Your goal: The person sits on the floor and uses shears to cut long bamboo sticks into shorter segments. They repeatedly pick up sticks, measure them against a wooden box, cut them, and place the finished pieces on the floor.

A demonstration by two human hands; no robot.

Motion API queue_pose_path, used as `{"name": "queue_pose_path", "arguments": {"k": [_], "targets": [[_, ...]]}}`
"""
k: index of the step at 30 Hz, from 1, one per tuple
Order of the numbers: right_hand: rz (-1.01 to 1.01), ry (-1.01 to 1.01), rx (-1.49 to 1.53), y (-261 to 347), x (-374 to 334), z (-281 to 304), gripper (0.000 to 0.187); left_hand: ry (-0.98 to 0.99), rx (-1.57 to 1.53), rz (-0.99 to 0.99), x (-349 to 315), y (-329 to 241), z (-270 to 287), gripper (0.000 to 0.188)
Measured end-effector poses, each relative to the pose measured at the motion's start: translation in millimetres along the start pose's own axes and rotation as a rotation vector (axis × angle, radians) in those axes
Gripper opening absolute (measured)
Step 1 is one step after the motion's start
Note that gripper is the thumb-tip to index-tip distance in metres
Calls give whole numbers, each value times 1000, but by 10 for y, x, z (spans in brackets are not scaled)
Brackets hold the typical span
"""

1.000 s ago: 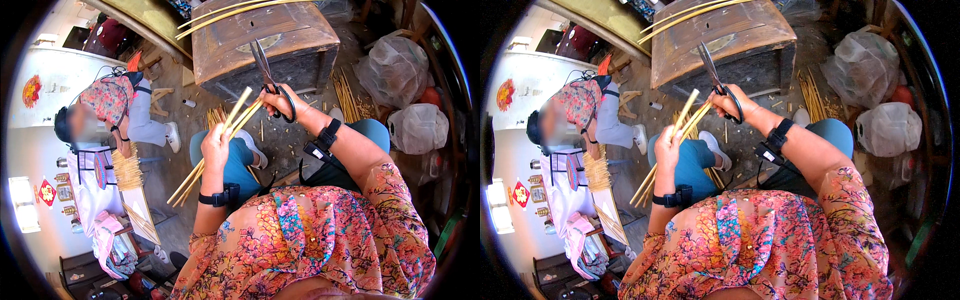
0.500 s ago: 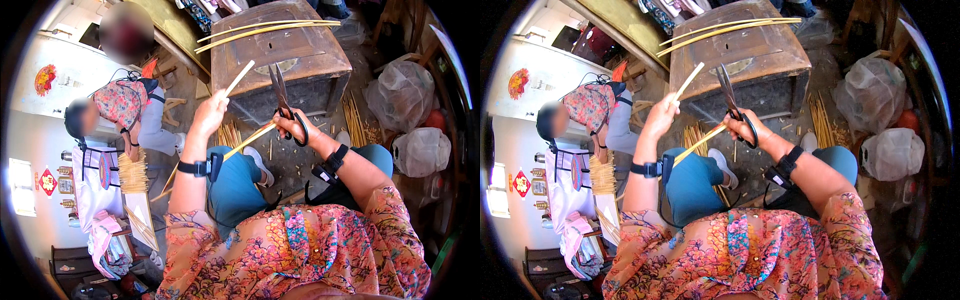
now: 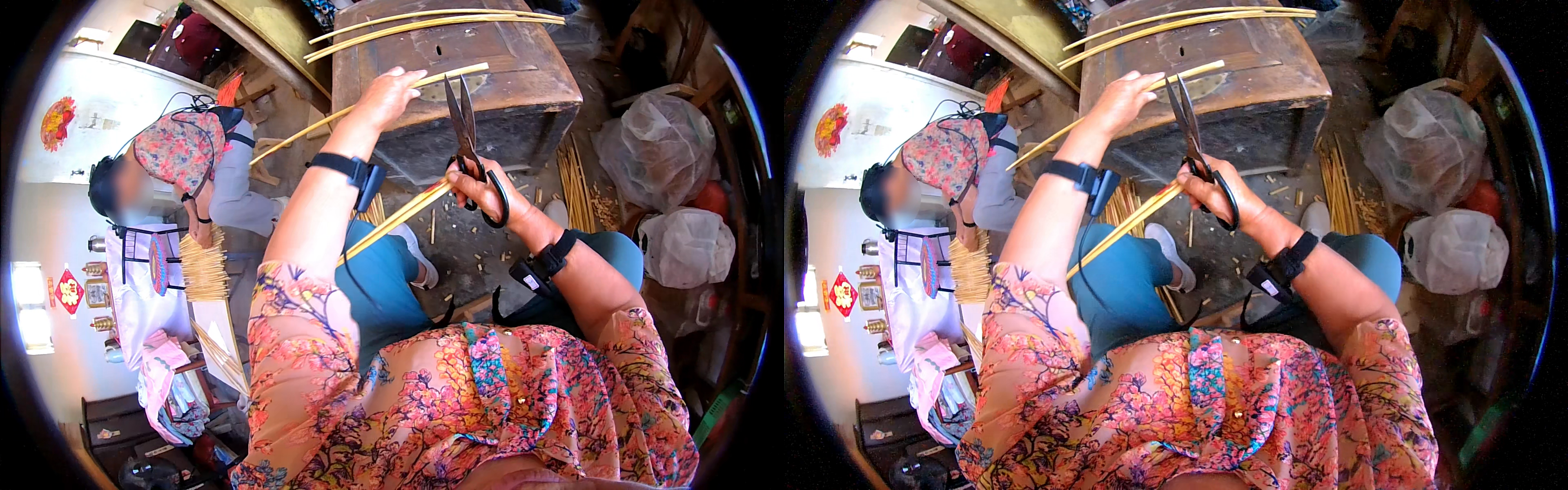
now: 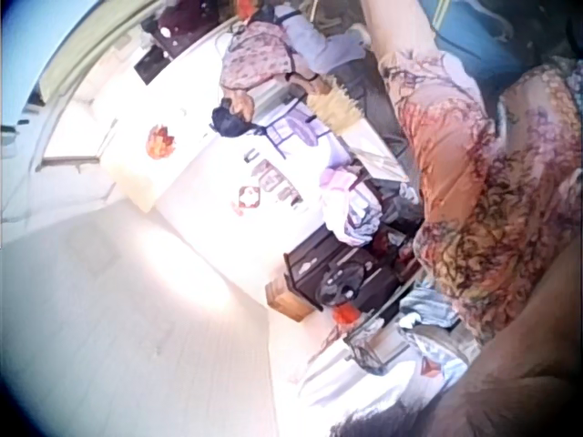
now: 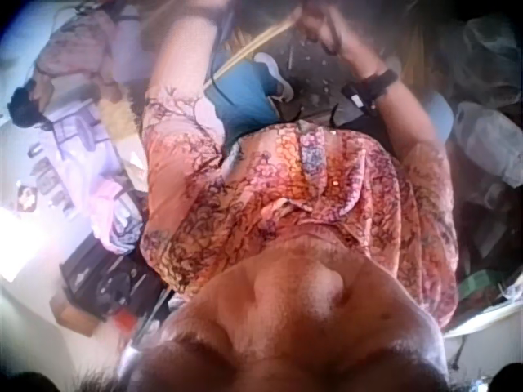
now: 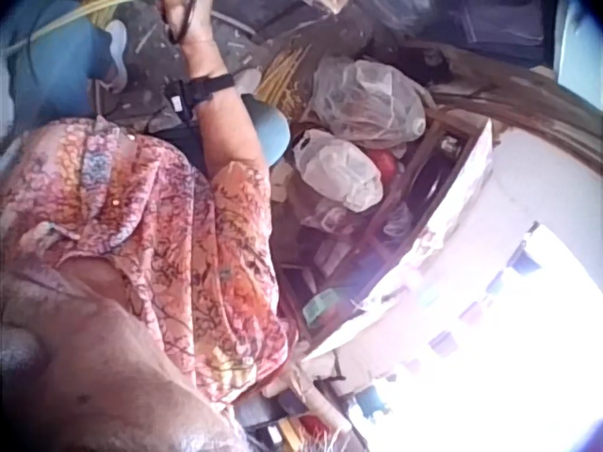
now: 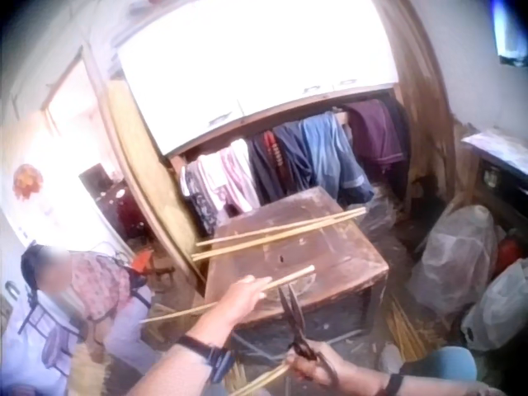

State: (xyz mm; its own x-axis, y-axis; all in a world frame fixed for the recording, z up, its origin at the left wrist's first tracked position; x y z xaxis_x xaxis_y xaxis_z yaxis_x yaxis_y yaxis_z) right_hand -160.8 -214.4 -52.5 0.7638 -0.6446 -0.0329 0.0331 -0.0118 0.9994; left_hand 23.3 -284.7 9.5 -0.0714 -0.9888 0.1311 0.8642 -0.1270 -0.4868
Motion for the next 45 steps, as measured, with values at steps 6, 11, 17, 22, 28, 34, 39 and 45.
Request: {"name": "queue_pose_path", "arguments": {"k": [6,11,17,22,28,34,39,45], "targets": [[7,-37,-2,98,-24,58,15,-6,102,-95,179,7,-218,41],[-8,-34,-22,42,2,65,15,-1,69,-155,110,11,-149,44],[-16,-6,-4,39,20,32,16,50,-83,-59,-9,59,-22,46],[11,-7,39,1,53,61,15,73,0,-31,6,185,-86,46],[5,-8,-10,20,47,71,16,66,-9,-29,-10,155,-140,47],[11,10,-10,72,30,52,16,28,-75,-32,-97,149,-61,46],[24,20,-2,46,52,51,16,-70,-184,-4,-296,-78,181,38],[48,11,-14,52,48,15,14,46,-195,115,-1244,-742,-140,37]]}}
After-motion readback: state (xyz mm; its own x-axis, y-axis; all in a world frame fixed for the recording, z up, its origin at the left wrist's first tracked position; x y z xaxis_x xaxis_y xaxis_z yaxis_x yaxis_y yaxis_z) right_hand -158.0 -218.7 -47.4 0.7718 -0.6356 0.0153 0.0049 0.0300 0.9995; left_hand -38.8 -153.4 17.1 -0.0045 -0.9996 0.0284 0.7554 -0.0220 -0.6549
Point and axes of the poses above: each hand's wrist, its own x-axis towards the middle knuckle, its own z-axis out of the back of the hand, y = z × x, the point moved 6 cm from there along x, towards the middle knuckle, and after that the axes turned 13 degrees about -x, right-handed, at the moved point
